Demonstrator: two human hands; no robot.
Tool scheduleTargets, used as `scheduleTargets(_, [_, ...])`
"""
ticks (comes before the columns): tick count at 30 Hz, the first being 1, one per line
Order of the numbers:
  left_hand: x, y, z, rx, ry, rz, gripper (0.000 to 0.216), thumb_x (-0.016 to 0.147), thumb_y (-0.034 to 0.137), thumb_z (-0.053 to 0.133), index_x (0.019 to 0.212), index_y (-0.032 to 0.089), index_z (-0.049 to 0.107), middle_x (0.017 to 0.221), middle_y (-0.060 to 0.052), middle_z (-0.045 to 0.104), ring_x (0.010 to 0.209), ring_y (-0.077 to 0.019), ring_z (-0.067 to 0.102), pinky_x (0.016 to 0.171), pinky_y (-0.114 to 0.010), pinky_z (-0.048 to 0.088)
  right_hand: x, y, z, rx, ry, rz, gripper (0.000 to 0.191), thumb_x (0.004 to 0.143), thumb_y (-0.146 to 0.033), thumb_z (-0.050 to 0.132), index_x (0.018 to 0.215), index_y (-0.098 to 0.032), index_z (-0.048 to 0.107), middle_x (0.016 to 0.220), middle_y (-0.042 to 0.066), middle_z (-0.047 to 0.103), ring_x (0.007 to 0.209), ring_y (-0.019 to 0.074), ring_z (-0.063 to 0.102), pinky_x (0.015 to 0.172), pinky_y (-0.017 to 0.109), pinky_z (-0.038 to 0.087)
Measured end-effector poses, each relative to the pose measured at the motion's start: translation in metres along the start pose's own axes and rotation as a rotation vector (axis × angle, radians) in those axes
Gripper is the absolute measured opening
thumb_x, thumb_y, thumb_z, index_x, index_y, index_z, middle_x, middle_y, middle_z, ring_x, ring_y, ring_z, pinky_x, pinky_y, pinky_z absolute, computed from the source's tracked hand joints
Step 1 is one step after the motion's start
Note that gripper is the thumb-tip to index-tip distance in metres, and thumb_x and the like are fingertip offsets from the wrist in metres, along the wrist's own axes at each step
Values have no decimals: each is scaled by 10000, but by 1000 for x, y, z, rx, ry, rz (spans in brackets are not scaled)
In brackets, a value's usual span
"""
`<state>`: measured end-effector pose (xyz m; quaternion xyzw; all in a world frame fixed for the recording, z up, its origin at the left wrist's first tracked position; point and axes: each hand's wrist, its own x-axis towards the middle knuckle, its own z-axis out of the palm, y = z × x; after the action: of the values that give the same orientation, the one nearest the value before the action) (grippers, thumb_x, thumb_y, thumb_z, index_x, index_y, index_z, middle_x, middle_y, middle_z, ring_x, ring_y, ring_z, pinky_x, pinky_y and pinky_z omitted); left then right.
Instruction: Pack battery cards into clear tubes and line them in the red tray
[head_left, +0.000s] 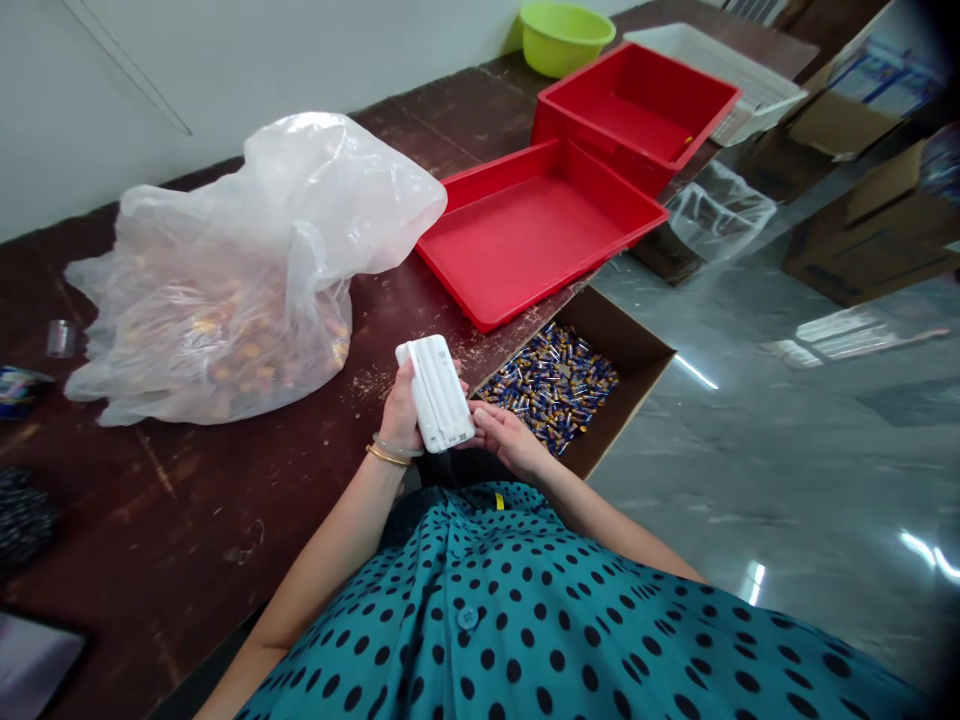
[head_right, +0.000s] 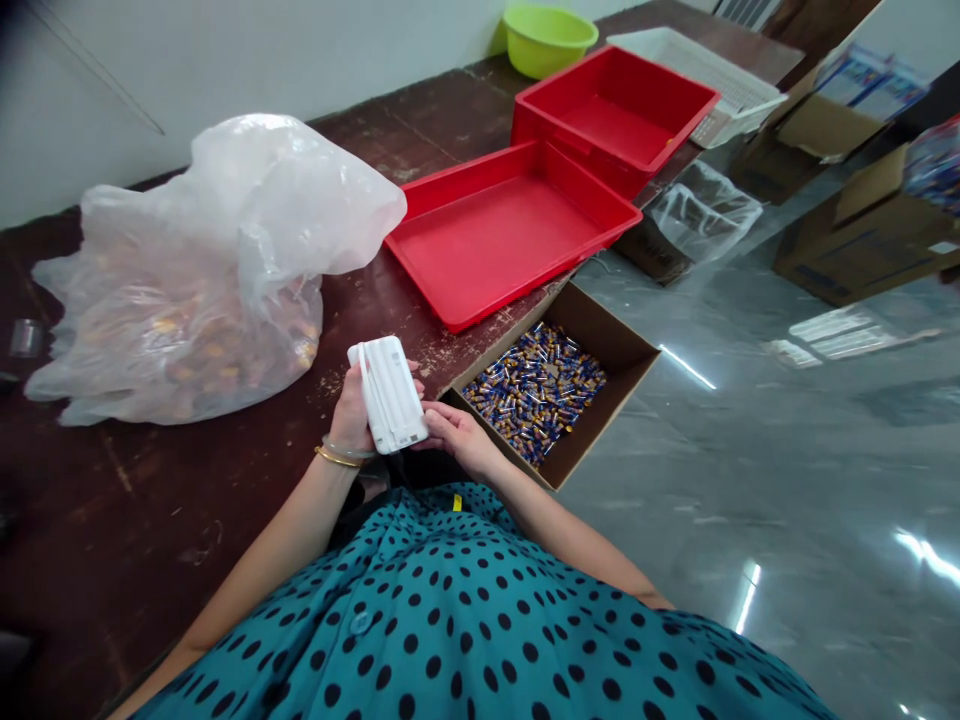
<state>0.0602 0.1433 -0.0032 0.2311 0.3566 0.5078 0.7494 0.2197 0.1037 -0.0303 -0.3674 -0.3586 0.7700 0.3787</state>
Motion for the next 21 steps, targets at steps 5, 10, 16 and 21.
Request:
scheduleTargets(5, [2,-4,-6,-65,3,-55,655,827,640,460,1077,71,665,781,-142,749,702,-260,716,618,-341,581,-2,-2,-4,-128,3,-3,460,777,-459,720,1134,-191,607,1033,52,681,942,189,651,857,358,547])
scheduleTargets(10, [-4,-6,-5,-144,20,-46,612,853,623,439,1105,112,664,902,-133,757,757,-267,722,693,-385,590,12,-30,-8,-664,297,-424,343,901,-380,583,1203,-217,592,1189,77,610,1083,198,583,1008,389,456])
scheduleTargets(16, [-7,-14,0,-87,93,-35,444,861,532,534,1012,143,687,843,-78,753,771,-246,711,733,-354,575,39,-64,3,-1106,40,-755,370,953,-193,430,1279,-265,591,1280,63,575,1218,192,514,1075,387,403])
scheduleTargets(21, [-4,-17,0,-129,145,-2,389,867,491,559,1011,151,681,850,-49,742,832,-222,691,784,-321,549,43,-50,1,-1288,22,-758,543,906,-76,381,1401,-267,499,1393,64,522,1291,217,466,1097,425,370])
